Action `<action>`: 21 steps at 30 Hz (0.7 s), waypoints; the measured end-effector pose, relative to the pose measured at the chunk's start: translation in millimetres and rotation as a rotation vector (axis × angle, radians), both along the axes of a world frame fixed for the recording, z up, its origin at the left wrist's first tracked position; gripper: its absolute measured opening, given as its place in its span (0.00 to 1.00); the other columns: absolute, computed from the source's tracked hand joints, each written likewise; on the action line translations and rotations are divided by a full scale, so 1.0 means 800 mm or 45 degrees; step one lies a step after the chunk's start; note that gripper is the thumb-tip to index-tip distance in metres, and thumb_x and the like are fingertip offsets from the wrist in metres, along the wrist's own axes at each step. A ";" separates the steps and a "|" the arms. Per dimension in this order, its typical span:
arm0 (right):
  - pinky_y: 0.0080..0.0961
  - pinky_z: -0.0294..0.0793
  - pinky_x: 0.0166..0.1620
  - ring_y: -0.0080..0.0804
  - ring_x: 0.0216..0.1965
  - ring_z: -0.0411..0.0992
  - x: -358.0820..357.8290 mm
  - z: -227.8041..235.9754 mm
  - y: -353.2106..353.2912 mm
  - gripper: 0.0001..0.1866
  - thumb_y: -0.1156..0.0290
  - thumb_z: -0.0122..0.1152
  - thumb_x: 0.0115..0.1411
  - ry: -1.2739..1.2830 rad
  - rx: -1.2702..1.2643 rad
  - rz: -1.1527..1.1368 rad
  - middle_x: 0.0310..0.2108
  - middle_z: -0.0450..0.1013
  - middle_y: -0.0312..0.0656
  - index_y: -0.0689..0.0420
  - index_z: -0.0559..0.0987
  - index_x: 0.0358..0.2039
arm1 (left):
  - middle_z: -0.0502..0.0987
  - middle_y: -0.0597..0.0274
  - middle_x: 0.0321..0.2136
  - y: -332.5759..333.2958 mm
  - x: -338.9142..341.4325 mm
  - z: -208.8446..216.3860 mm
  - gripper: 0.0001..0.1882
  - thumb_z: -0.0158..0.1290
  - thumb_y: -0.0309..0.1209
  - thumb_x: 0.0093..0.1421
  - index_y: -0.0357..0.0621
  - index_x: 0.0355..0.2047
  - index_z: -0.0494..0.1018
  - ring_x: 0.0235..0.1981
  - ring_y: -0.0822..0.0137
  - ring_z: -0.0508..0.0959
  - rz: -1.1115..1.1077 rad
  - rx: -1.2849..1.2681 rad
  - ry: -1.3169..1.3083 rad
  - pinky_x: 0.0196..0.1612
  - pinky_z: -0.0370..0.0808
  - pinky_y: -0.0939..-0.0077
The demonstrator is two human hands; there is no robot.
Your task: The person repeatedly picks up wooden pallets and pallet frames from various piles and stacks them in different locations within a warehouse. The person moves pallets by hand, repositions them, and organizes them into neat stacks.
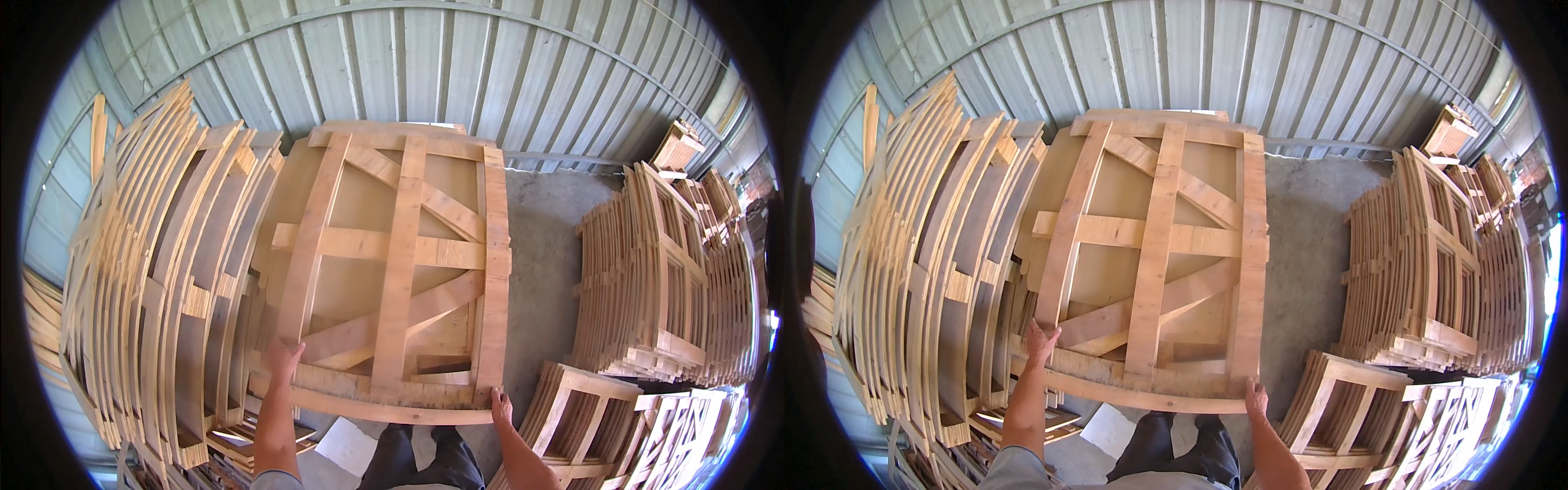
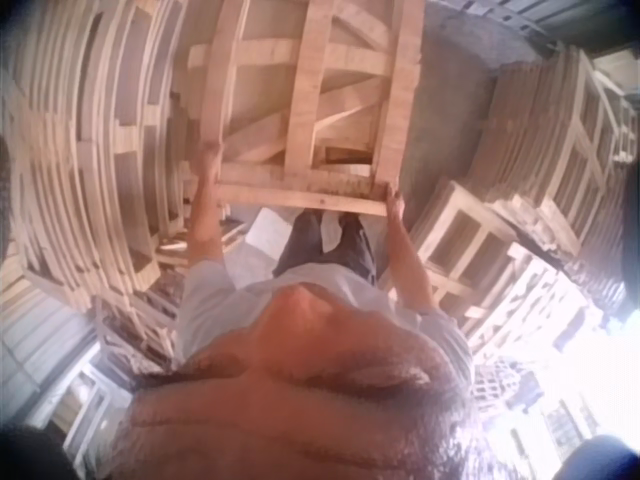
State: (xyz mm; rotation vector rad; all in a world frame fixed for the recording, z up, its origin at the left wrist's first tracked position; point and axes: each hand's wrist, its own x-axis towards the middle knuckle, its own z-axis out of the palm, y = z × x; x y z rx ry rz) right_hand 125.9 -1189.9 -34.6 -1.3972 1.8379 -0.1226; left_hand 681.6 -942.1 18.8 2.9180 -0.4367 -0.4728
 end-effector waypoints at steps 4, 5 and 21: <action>0.44 0.66 0.51 0.58 0.48 0.71 0.010 0.005 -0.008 0.41 0.35 0.51 0.56 -0.062 0.052 -0.030 0.43 0.73 0.63 0.67 0.73 0.45 | 0.66 0.36 0.58 -0.013 -0.002 0.005 0.55 0.63 0.58 0.47 0.31 0.64 0.54 0.61 0.44 0.65 0.003 0.035 -0.045 0.62 0.64 0.56; 0.44 0.66 0.51 0.58 0.48 0.71 0.013 0.006 -0.008 0.41 0.35 0.51 0.56 -0.046 0.064 -0.023 0.43 0.73 0.64 0.67 0.73 0.46 | 0.65 0.35 0.58 -0.014 -0.001 0.007 0.56 0.63 0.58 0.47 0.30 0.63 0.54 0.60 0.44 0.66 0.014 0.081 -0.016 0.62 0.64 0.56; 0.46 0.67 0.51 0.63 0.48 0.70 -0.001 0.034 0.019 0.41 0.33 0.49 0.58 0.081 -0.041 -0.032 0.43 0.74 0.64 0.65 0.73 0.46 | 0.70 0.35 0.53 0.025 -0.023 0.016 0.51 0.60 0.61 0.48 0.28 0.58 0.61 0.54 0.42 0.71 -0.002 0.121 0.040 0.56 0.70 0.54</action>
